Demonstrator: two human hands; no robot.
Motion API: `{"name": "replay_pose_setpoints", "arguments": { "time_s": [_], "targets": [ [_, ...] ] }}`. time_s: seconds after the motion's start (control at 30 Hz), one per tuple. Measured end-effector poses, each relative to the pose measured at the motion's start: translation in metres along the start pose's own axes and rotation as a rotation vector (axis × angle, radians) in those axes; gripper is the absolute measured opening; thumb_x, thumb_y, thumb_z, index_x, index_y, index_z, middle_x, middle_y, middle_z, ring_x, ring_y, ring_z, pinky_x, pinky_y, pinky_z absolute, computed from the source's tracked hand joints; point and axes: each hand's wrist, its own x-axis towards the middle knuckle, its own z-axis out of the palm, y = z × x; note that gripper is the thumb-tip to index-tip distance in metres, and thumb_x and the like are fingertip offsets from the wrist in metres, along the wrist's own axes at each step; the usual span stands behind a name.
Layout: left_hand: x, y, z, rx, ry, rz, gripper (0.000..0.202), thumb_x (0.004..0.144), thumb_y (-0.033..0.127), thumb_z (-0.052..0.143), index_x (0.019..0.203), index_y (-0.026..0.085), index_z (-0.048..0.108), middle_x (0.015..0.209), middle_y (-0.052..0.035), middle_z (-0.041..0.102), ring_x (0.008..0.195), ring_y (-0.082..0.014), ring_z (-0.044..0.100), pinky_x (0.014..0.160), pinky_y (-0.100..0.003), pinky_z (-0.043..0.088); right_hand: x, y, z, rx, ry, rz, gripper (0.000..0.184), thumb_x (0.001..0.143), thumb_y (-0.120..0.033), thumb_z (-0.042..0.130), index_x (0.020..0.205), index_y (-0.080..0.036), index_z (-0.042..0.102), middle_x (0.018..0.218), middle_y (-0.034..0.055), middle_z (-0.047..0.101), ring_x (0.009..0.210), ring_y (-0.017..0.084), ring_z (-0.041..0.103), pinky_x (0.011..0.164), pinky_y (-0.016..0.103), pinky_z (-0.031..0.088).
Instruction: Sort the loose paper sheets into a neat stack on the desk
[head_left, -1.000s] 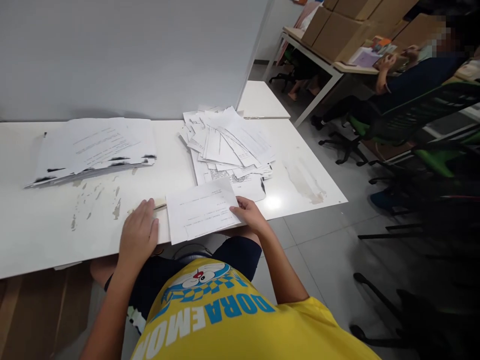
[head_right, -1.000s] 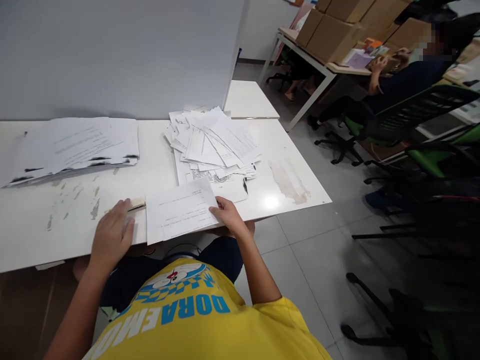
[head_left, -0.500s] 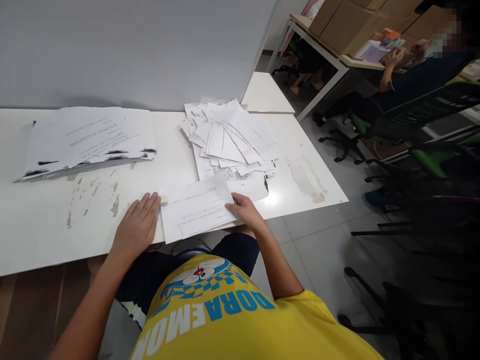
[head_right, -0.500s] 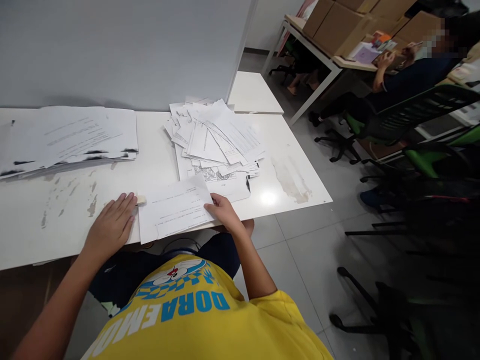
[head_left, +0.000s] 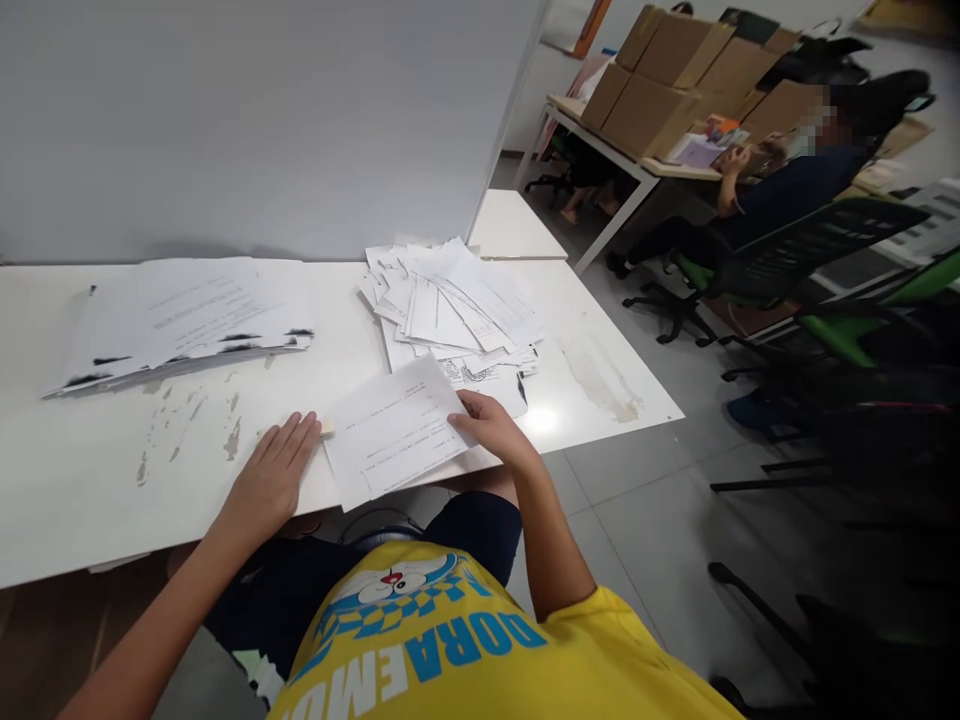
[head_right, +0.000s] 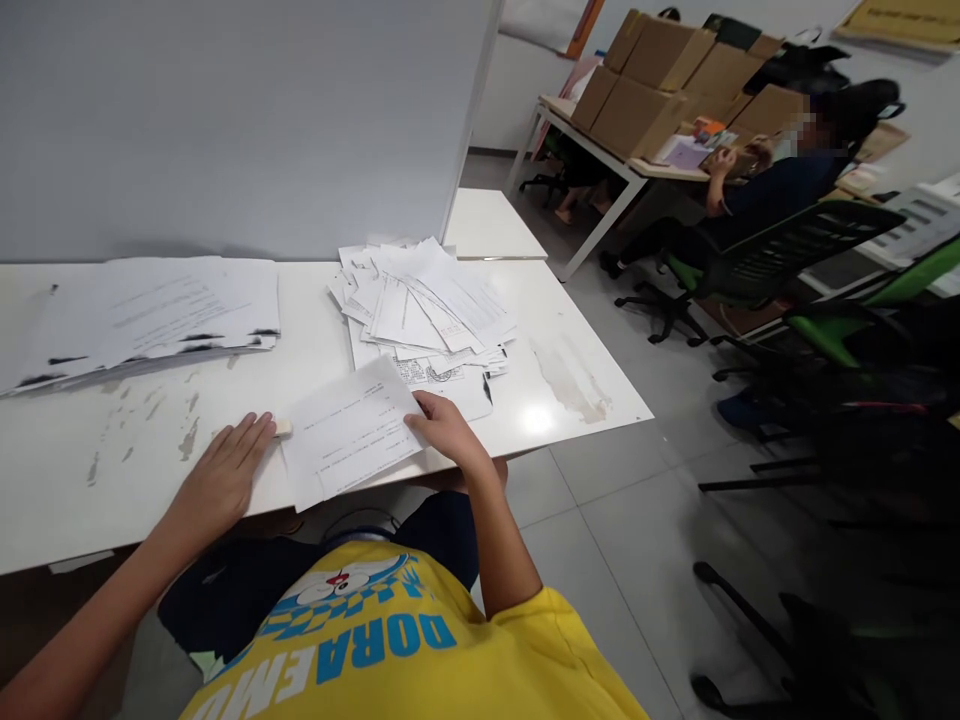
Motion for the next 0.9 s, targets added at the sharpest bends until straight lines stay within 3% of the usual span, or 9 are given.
{"name": "replay_pose_setpoints", "arguments": {
  "time_s": [0.13, 0.27, 0.37, 0.5, 0.6, 0.67, 0.77, 0.83, 0.9],
  "targets": [
    [-0.004, 0.006, -0.002, 0.064, 0.104, -0.029, 0.075, 0.087, 0.008, 0.036, 0.159, 0.010, 0.014, 0.161, -0.0172, 0.031, 0.153, -0.0300, 0.020, 0.123, -0.050, 0.022, 0.004, -0.039, -0.018, -0.013, 0.134, -0.097, 0.029, 0.077, -0.032, 0.060, 0.101, -0.020, 0.069, 0.095, 0.0033, 0.070, 0.090, 0.024, 0.063, 0.079, 0.035, 0.048],
    [-0.004, 0.011, -0.002, 0.093, 0.148, -0.130, 0.082, 0.086, 0.010, 0.042, 0.159, 0.008, 0.006, 0.162, -0.0203, 0.026, 0.153, -0.0320, 0.017, 0.123, -0.053, 0.025, 0.062, -0.084, -0.003, 0.077, 0.208, -0.257, 0.026, 0.074, -0.031, 0.060, 0.097, -0.019, 0.066, 0.085, 0.0006, 0.066, 0.080, 0.020, 0.060, 0.073, 0.033, 0.047],
    [-0.005, 0.010, -0.001, 0.081, 0.163, -0.196, 0.083, 0.086, 0.010, 0.044, 0.159, 0.010, 0.006, 0.160, -0.0203, 0.033, 0.153, -0.0331, 0.019, 0.122, -0.055, 0.027, 0.136, -0.112, 0.044, 0.148, 0.109, -0.346, 0.022, 0.073, -0.027, 0.058, 0.093, -0.018, 0.063, 0.086, 0.0003, 0.065, 0.082, 0.020, 0.059, 0.075, 0.032, 0.048],
    [-0.008, 0.005, 0.002, 0.060, 0.177, -0.235, 0.081, 0.087, 0.010, 0.043, 0.160, 0.014, 0.008, 0.154, -0.0179, 0.043, 0.151, -0.0328, 0.026, 0.119, -0.054, 0.032, 0.216, -0.139, 0.133, 0.024, -0.026, -0.239, 0.015, 0.077, -0.019, 0.058, 0.092, -0.019, 0.061, 0.092, 0.0017, 0.067, 0.090, 0.020, 0.062, 0.085, 0.035, 0.051],
    [-0.011, 0.000, 0.004, 0.045, 0.174, -0.218, 0.079, 0.088, 0.011, 0.042, 0.160, 0.017, 0.010, 0.152, -0.0161, 0.046, 0.149, -0.0322, 0.031, 0.117, -0.052, 0.036, 0.241, -0.147, 0.187, -0.058, -0.052, -0.214, 0.010, 0.077, -0.024, 0.068, 0.085, -0.022, 0.062, 0.093, 0.0050, 0.068, 0.097, 0.026, 0.064, 0.090, 0.044, 0.052],
    [-0.012, -0.002, 0.004, 0.041, 0.177, -0.205, 0.078, 0.088, 0.011, 0.042, 0.160, 0.019, 0.011, 0.151, -0.0149, 0.048, 0.147, -0.0319, 0.034, 0.116, -0.052, 0.038, 0.244, -0.148, 0.202, -0.095, -0.036, -0.207, 0.015, 0.078, -0.027, 0.072, 0.090, -0.022, 0.065, 0.105, 0.0088, 0.068, 0.108, 0.031, 0.062, 0.095, 0.049, 0.049],
    [-0.014, -0.004, 0.005, 0.045, 0.198, -0.222, 0.077, 0.089, 0.013, 0.042, 0.160, 0.018, 0.013, 0.149, -0.0150, 0.050, 0.146, -0.0322, 0.037, 0.115, -0.052, 0.040, 0.240, -0.140, 0.178, -0.175, 0.008, -0.297, 0.027, 0.083, -0.030, 0.070, 0.108, -0.021, 0.065, 0.128, 0.0108, 0.064, 0.124, 0.030, 0.056, 0.105, 0.047, 0.046],
    [-0.013, -0.006, 0.005, 0.040, 0.205, -0.231, 0.075, 0.090, 0.016, 0.043, 0.159, 0.018, 0.015, 0.148, -0.0157, 0.050, 0.145, -0.0327, 0.038, 0.114, -0.052, 0.041, 0.237, -0.127, 0.128, -0.258, 0.059, -0.409, 0.032, 0.088, -0.031, 0.064, 0.118, -0.020, 0.063, 0.138, 0.0091, 0.059, 0.131, 0.025, 0.052, 0.112, 0.042, 0.040],
    [-0.012, -0.008, 0.006, 0.021, 0.196, -0.229, 0.074, 0.090, 0.018, 0.043, 0.159, 0.019, 0.016, 0.149, -0.0159, 0.049, 0.145, -0.0334, 0.038, 0.113, -0.052, 0.042, 0.233, -0.107, 0.061, -0.322, 0.140, -0.421, 0.036, 0.090, -0.026, 0.059, 0.125, -0.016, 0.060, 0.143, 0.0112, 0.055, 0.138, 0.025, 0.045, 0.119, 0.042, 0.030]
  ]
}}
